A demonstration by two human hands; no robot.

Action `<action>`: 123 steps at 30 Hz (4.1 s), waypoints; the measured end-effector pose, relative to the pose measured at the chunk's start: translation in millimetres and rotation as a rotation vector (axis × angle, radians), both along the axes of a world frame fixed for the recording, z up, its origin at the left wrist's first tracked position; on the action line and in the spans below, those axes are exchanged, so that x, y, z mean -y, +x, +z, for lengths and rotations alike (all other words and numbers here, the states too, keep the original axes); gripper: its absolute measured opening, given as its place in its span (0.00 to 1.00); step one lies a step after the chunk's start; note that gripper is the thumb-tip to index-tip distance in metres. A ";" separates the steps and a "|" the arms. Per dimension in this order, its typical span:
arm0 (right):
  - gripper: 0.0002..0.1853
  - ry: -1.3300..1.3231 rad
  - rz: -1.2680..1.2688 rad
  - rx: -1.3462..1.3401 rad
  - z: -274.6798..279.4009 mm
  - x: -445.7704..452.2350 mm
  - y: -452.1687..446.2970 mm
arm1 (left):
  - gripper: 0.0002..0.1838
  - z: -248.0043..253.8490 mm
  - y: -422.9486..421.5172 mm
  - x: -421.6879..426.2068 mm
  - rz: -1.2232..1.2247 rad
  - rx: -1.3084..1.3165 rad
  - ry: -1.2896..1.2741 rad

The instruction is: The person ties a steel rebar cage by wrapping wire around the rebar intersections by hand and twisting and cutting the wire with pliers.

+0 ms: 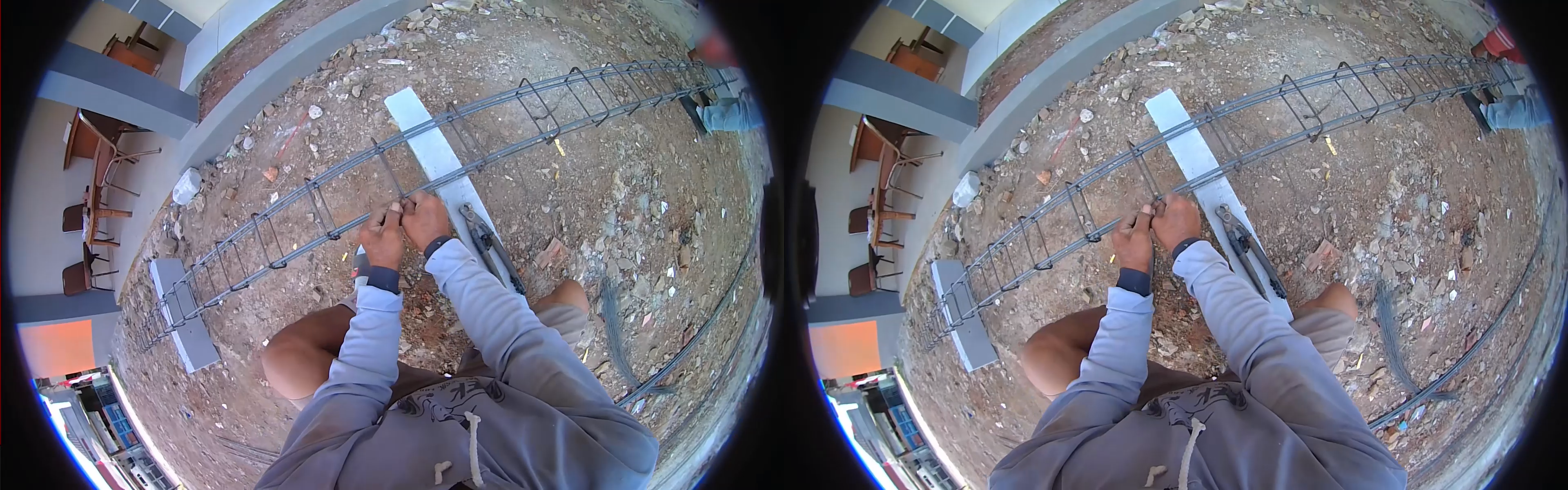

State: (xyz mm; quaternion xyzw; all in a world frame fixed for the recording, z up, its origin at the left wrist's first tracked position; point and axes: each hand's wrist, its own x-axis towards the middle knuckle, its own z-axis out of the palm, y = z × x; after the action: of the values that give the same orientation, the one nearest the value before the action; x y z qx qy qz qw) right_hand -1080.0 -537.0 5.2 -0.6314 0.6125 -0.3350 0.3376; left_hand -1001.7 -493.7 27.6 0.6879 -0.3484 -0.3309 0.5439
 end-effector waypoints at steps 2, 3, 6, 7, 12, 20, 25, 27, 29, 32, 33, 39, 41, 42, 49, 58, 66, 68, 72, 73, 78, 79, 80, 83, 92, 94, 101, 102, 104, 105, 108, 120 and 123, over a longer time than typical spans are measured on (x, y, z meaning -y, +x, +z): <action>0.12 0.015 0.011 -0.020 0.3 2.9 0.3 | 0.11 -15.1 -7.6 -2.8 0.097 -0.212 -0.052; 0.12 0.033 0.020 -0.027 0.4 4.1 0.7 | 0.12 -21.2 -9.0 -3.5 0.142 -0.316 -0.078; 0.11 0.037 0.034 -0.044 -2.2 8.3 -1.3 | 0.11 -37.2 -7.4 -1.4 0.174 -0.514 -0.049; 0.11 0.007 0.031 -0.045 -5.1 9.1 -2.1 | 0.11 -41.4 -8.2 -2.4 0.176 -0.544 -0.040; 0.16 0.742 -0.007 0.489 30.3 24.3 -13.0 | 0.08 -50.2 -9.2 0.9 0.060 -0.918 -0.075; 0.18 0.933 -0.043 0.337 44.2 47.4 -7.2 | 0.07 -65.3 -0.4 10.0 0.142 -0.944 0.043; 0.18 -0.093 0.530 -0.421 -29.8 52.0 -15.3 | 0.06 -80.6 0.6 14.1 0.118 -1.032 0.064; 0.17 -0.142 0.488 -0.429 -18.5 46.9 -15.3 | 0.06 -78.7 -2.5 18.2 0.158 -1.040 0.089; 0.17 0.134 0.337 -0.161 -5.0 38.9 -13.9 | 0.05 -78.5 -3.6 24.3 0.175 -1.008 0.093; 0.16 0.556 0.065 0.114 36.7 26.7 -4.6 | 0.05 -79.1 -6.0 25.9 0.128 -1.096 0.031; 0.15 0.567 0.027 0.186 35.6 22.7 -3.2 | 0.04 -78.1 -7.5 23.7 0.099 -1.147 0.002; 0.13 0.678 -0.136 0.592 26.5 8.6 0.4 | 0.06 -57.6 -11.9 22.1 0.168 -1.093 0.046; 0.13 0.771 -0.123 0.656 35.1 9.9 -5.2 | 0.07 -53.9 -10.6 20.7 0.151 -1.075 0.062; 0.13 0.806 -0.111 0.673 34.7 12.7 -7.2 | 0.08 -50.3 -10.1 21.4 0.140 -1.066 0.068; 0.12 1.004 -0.119 0.766 30.7 30.1 -11.5 | 0.09 -38.6 -10.8 18.6 0.154 -1.015 0.064; 0.11 0.891 -0.176 0.658 36.6 23.9 -4.6 | 0.14 -17.9 -13.6 26.1 0.176 -1.173 0.105; 0.12 0.823 -0.136 0.627 33.6 22.2 -6.8 | 0.18 -30.7 -10.1 33.6 0.175 -1.290 0.121; 0.12 0.821 -0.127 0.644 33.2 22.1 -6.8 | 0.20 -32.3 -8.2 37.9 0.167 -1.256 0.182; 0.12 0.816 -0.130 0.646 35.4 21.6 -6.4 | 0.21 -36.0 0.5 43.8 0.120 -1.240 0.323; 0.11 0.818 -0.121 0.644 34.0 21.7 -7.1 | 0.21 -39.3 3.2 44.4 0.078 -1.259 0.316; 0.12 0.808 -0.092 0.675 27.6 21.7 -9.7 | 0.20 -42.6 12.4 39.5 -0.080 -1.306 0.241; 0.12 0.811 -0.086 0.683 26.8 22.2 -10.4 | 0.20 -39.8 12.7 38.8 -0.085 -1.299 0.236; 0.12 0.813 -0.081 0.693 26.2 22.4 -10.9 | 0.20 -36.7 13.2 37.8 -0.090 -1.292 0.231; 0.12 0.822 -0.083 0.699 30.4 21.5 -11.0 | 0.19 -35.7 13.5 33.8 -0.113 -1.270 0.207; 0.12 0.822 -0.091 0.672 31.6 21.3 -10.2 | 0.16 -44.3 12.5 30.8 -0.113 -1.169 0.148; 0.11 0.813 -0.067 0.689 29.2 20.5 -11.6 | 0.14 -41.5 11.0 27.1 -0.093 -1.110 0.117; 0.10 0.879 -0.036 0.845 18.4 15.7 -16.9 | 0.10 -43.9 12.7 21.3 -0.117 -1.039 0.045; 0.11 0.844 -0.014 0.786 21.5 11.7 -17.7 | 0.10 -43.5 13.9 21.0 -0.113 -1.046 0.056; 0.13 0.778 0.029 0.667 36.5 -2.2 -21.7 | 0.11 -55.2 10.6 24.0 -0.015 -0.927 0.035; 0.14 0.772 0.083 0.477 48.8 -6.6 -26.7 | 0.12 -52.8 8.8 24.9 0.032 -0.870 0.027; 0.14 0.371 0.227 -0.017 39.6 -14.2 -37.0 | 0.11 -43.9 7.2 23.3 0.057 -0.883 0.083; 0.10 -0.281 0.808 -0.764 75.9 52.0 -10.6 | 0.10 -44.7 12.2 20.0 -0.018 -0.996 0.146; 0.16 -0.242 0.635 -0.759 74.8 60.9 -9.6 | 0.13 -44.9 8.5 23.5 -0.015 -1.037 0.150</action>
State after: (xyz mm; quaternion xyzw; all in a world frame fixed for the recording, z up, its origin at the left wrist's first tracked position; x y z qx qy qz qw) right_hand -1089.5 -597.9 80.0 -0.8981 0.4269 -0.0314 0.1007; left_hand -993.2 -517.2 -17.3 0.4681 -0.0136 -0.6560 0.5919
